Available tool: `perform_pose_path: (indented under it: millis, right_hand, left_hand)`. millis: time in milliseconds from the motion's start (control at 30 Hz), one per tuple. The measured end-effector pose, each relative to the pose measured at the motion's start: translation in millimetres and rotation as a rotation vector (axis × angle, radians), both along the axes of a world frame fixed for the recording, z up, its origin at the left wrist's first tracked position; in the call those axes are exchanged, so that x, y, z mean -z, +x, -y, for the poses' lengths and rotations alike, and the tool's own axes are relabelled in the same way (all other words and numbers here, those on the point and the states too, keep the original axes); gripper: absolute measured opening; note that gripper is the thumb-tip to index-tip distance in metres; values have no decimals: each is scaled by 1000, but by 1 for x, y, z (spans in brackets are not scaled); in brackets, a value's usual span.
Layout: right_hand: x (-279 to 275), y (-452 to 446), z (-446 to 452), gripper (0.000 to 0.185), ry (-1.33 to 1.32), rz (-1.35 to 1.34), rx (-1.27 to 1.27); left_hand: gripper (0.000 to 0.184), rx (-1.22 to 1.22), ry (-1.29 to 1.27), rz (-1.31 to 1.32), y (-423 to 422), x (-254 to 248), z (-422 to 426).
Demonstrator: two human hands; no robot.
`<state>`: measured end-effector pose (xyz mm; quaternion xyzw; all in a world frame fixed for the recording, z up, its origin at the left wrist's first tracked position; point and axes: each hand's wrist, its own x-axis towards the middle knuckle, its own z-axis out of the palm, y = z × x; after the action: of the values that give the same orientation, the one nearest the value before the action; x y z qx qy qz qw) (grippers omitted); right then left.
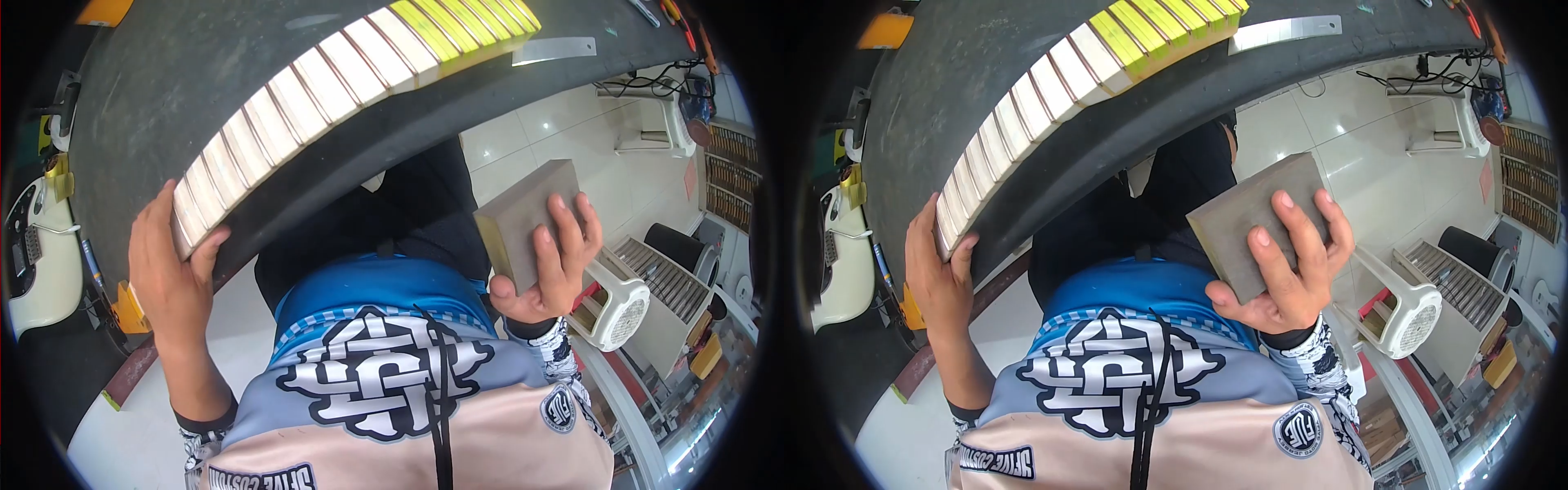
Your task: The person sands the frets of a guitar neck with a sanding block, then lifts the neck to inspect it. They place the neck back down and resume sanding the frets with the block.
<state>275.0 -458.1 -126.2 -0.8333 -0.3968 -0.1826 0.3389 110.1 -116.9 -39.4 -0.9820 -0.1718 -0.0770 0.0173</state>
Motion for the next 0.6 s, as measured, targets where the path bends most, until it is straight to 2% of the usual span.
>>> perform_pose_path:
  millis: [67, 167, 367, 467, 600]
  right_hand:
    - [-2, 3, 0, 61, 3, 9, 13]
    - [-6, 8, -3, 63, 10, 28, 24]
    - [-28, 19, -14, 69, -44, 116, 29]
    - [-44, 31, -34, 69, -104, 242, 0]
    - [-49, 50, -54, 70, -57, 331, -54]
  left_hand:
    - [60, 22, -32, -16, 2, -12, -5]
    - [57, 6, -234, -91, 4, -31, -13]
    - [59, -19, -418, -72, 19, -41, -25]
    - [59, -4, -443, -100, 22, -43, -31]
    - [63, -20, -457, -108, 23, -43, -33]
